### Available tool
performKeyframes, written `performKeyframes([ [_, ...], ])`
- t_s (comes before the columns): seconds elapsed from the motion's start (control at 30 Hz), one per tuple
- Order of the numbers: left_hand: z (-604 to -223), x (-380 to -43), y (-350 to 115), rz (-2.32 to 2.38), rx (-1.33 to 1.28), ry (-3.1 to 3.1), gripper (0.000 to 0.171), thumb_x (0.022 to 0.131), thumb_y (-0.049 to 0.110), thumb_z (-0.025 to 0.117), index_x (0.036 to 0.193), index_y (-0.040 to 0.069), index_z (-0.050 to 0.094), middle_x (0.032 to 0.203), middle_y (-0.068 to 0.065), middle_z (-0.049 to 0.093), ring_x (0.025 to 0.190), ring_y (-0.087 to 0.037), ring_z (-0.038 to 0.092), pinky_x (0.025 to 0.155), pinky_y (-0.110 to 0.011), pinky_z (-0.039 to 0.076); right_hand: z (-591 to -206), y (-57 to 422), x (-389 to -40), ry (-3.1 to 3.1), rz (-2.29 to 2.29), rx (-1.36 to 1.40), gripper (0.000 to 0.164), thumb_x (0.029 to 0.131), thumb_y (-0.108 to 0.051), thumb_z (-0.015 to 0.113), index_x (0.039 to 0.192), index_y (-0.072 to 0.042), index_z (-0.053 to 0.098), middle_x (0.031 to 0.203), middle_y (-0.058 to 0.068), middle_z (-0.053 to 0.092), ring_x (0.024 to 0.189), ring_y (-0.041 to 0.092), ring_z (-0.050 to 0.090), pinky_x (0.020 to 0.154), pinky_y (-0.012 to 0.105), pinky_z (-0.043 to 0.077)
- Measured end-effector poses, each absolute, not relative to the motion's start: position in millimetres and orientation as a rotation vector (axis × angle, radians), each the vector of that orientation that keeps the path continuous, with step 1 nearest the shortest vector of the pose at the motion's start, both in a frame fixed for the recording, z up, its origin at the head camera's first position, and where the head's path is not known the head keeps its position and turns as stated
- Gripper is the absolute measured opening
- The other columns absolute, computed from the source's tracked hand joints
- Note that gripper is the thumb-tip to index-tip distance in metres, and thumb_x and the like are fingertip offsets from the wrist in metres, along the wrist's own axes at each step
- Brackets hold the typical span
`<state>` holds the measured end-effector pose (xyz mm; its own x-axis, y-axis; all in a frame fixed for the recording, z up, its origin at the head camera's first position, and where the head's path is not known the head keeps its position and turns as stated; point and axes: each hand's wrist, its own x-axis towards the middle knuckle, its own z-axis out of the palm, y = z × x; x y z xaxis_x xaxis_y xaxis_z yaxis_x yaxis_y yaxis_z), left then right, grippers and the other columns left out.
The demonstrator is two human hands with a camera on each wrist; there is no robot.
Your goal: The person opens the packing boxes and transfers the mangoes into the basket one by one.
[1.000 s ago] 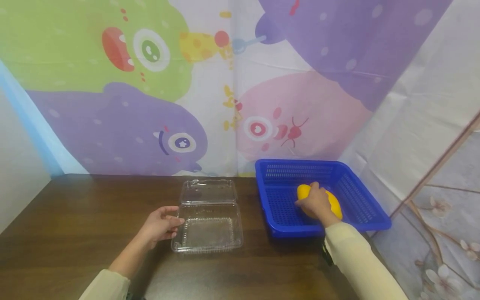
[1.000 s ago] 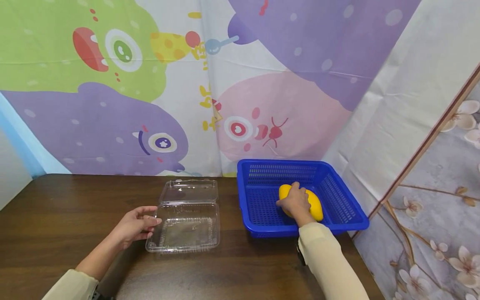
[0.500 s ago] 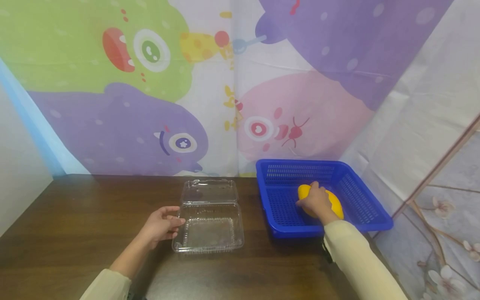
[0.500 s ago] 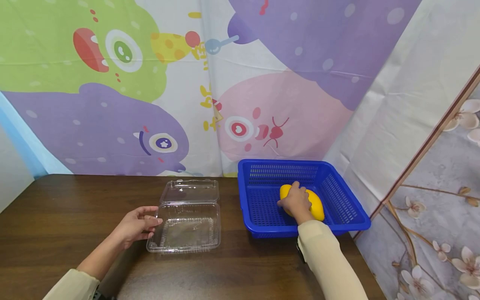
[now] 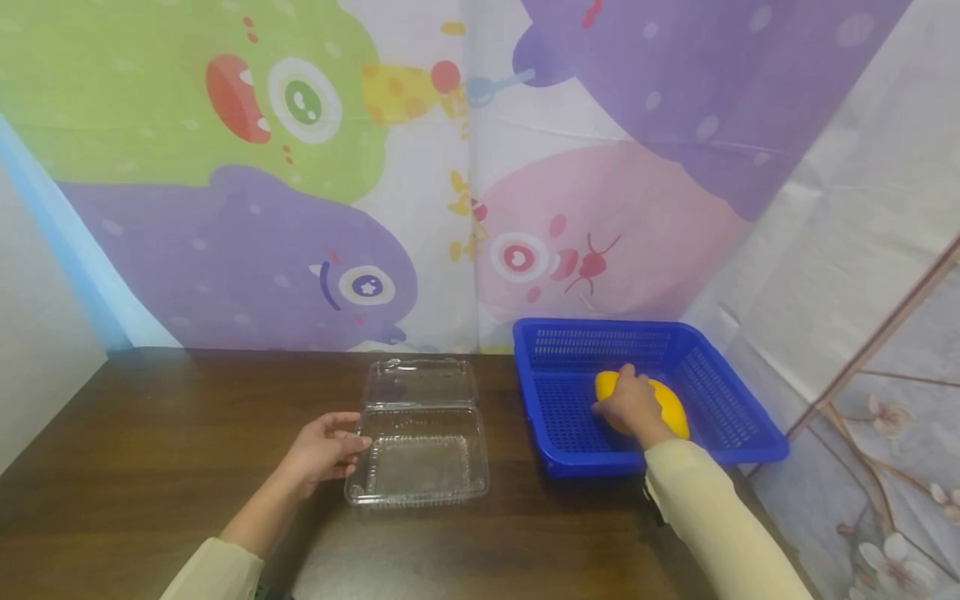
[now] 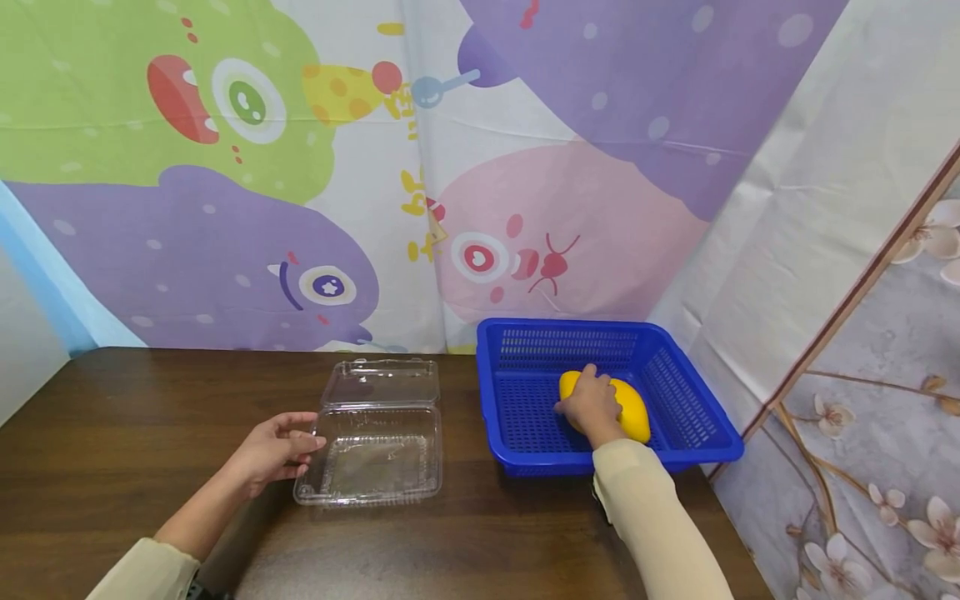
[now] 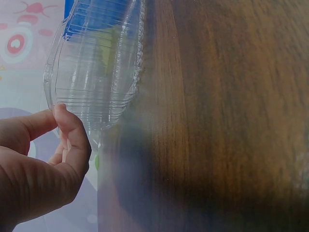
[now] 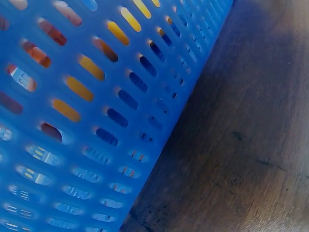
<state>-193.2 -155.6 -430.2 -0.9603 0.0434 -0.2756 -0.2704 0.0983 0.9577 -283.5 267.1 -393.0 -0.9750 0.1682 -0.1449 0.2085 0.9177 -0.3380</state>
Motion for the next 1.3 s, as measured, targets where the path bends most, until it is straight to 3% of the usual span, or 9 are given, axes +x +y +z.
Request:
performKeyframes([
  [0.67,-427.4,-192.4,-155.5,1.945,-0.217,2.141,0.060,0.086,0.003,0.062,0.137,-0.007,0.032,0.081,0.000,0.058,0.064,-0.009,0.052,0.057,-0.019,0.053,-398.2,267.5,-283.9,2.875,-0.502,0.273,0.097,0.077,-0.031,0.072,0.141,0.011,0.011,0.140,0.041,0.023,0.128,0.053,0.027,0.103,0.067,0.028],
  [1.03,-428.6,-192.7,-154.4,1.942,-0.209,2.127,0.061,0.085,0.004,0.062,0.137,-0.006,0.031,0.082,0.000,0.058,0.065,-0.009,0.052,0.059,-0.020,0.053,-395.8,270.3,-281.8,2.892,-0.515,0.298,0.090,0.078,-0.032,0.072,0.138,0.008,0.019,0.138,0.039,0.026,0.126,0.053,0.030,0.101,0.068,0.030],
  [1.3,-430.2,-190.5,-154.2,1.933,-0.211,2.134,0.062,0.086,0.005,0.063,0.138,-0.006,0.030,0.083,0.000,0.057,0.065,-0.010,0.051,0.059,-0.021,0.053,-395.8,270.7,-281.3,2.949,-0.494,0.299,0.094,0.074,-0.038,0.075,0.139,0.006,0.023,0.137,0.036,0.029,0.125,0.051,0.032,0.099,0.068,0.030],
])
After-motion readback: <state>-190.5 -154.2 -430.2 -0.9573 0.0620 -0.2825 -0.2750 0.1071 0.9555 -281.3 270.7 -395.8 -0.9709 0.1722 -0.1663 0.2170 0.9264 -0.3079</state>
